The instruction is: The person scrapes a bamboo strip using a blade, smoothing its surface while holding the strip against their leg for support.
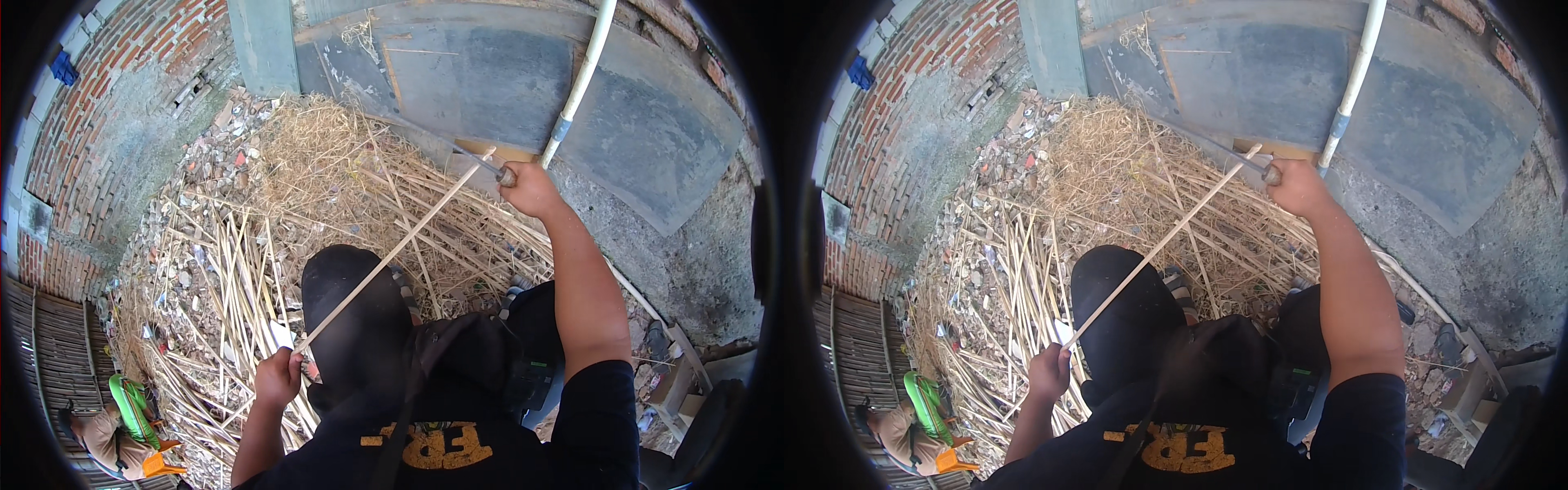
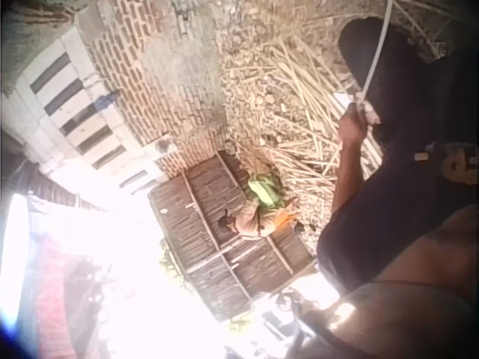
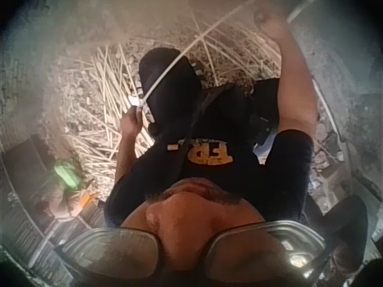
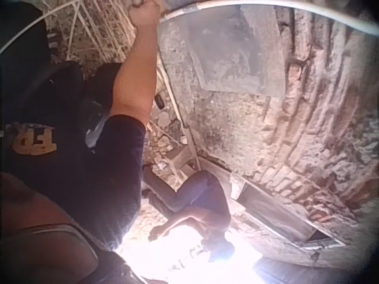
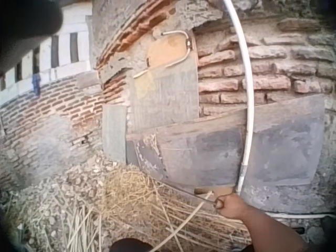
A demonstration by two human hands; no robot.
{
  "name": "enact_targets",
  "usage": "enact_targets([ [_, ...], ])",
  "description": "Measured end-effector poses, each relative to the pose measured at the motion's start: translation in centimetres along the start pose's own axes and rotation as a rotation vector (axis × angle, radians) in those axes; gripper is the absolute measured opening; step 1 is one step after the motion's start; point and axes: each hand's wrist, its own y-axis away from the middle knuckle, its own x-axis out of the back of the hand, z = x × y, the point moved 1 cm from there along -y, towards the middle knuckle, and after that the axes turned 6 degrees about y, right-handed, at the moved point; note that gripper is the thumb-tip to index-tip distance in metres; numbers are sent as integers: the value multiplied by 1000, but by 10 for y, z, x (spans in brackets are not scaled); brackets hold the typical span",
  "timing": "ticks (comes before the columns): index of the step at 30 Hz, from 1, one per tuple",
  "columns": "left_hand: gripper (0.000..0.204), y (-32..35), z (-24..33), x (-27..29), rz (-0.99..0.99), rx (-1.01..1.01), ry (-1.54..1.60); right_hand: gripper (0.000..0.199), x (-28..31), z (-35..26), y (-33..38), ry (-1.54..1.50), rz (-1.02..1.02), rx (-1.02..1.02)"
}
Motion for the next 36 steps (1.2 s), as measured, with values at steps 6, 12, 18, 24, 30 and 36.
enact_targets([
  [6, 31, 1, 10, 9, -25, 40, -34, 29, 17, -18, 8, 168, -22, -45],
  [12, 35, -16, 40, 5, -10, 65, 1, 18, 3, -54, 13, 285, -148, 206],
  [18, 39, -25, 59, 3, -66, 98, 129, 24, 4, -43, 11, 209, -76, 166],
  [24, 37, -31, 60, -2, -65, 120, 144, 26, 4, -52, 14, 213, -115, 202],
  [30, 38, -32, 58, -2, -68, 73, 141, 21, 4, -59, 13, 211, -181, 198],
  [36, 38, -33, 71, 1, -73, 102, 171, 21, -2, -74, 21, 267, -173, 303],
])
